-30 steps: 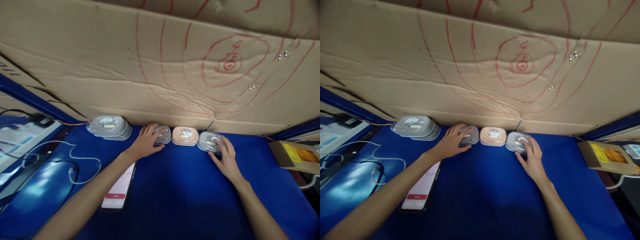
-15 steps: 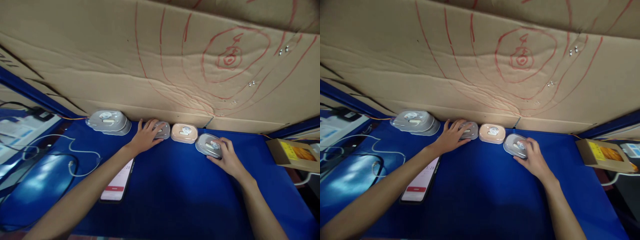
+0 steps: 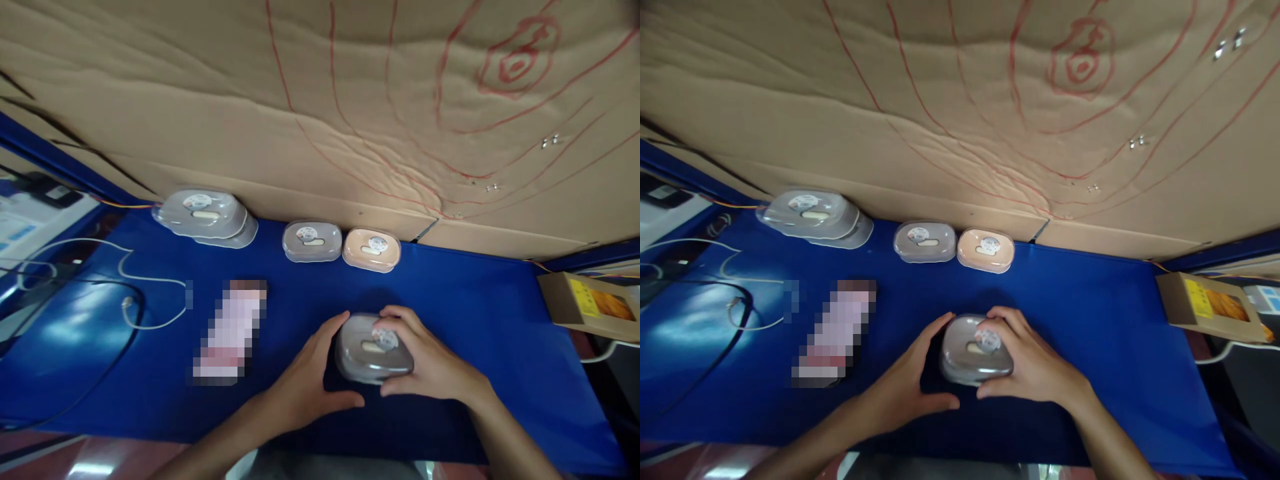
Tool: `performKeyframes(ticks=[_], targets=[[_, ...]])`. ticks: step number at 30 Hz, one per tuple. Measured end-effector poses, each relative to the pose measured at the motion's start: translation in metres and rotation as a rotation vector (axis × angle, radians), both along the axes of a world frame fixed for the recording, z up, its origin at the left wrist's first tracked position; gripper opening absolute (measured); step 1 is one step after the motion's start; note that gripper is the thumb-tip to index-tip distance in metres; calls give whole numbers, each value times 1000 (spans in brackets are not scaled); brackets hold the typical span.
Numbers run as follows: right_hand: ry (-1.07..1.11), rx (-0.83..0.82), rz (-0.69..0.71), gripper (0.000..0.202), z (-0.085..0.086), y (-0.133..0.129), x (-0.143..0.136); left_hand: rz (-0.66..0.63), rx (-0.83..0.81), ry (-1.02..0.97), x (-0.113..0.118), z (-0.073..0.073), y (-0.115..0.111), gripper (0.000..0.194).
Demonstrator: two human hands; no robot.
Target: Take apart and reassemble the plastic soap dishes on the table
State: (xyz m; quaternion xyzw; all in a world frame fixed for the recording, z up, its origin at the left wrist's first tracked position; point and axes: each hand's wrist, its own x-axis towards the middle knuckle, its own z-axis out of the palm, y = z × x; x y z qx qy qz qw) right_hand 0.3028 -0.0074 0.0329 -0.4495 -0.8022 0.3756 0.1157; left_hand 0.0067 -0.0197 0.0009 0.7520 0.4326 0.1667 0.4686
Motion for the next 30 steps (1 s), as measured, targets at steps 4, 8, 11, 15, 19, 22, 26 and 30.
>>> performKeyframes(ticks=[4, 8, 11, 15, 19, 22, 26, 30], targets=[[150, 19, 37, 85, -7, 3, -9, 141, 12, 9, -8, -18, -23, 117], [147, 185, -128, 67, -21, 12, -3, 129, 64, 19, -28, -19, -38, 112], [32, 338, -213, 58, -36, 18, -7, 67, 22, 17, -41, -16, -45, 112], [-36, 413, -227, 54, -54, 24, -17, 59, -59, -29, -41, -10, -44, 107], [-124, 415, -221, 55, -50, 27, -15, 112, -97, -148, -31, -7, -38, 102], [-93, 346, -137, 59, -32, 21, -10, 188, -131, -206, -27, -8, -36, 98], [85, 99, 98, 96, -7, 5, -17, 249, -224, -299, -26, -10, -37, 94], [145, -2, 199, 87, -5, -8, -33, 265, -236, -385, -21, -9, -38, 91]])
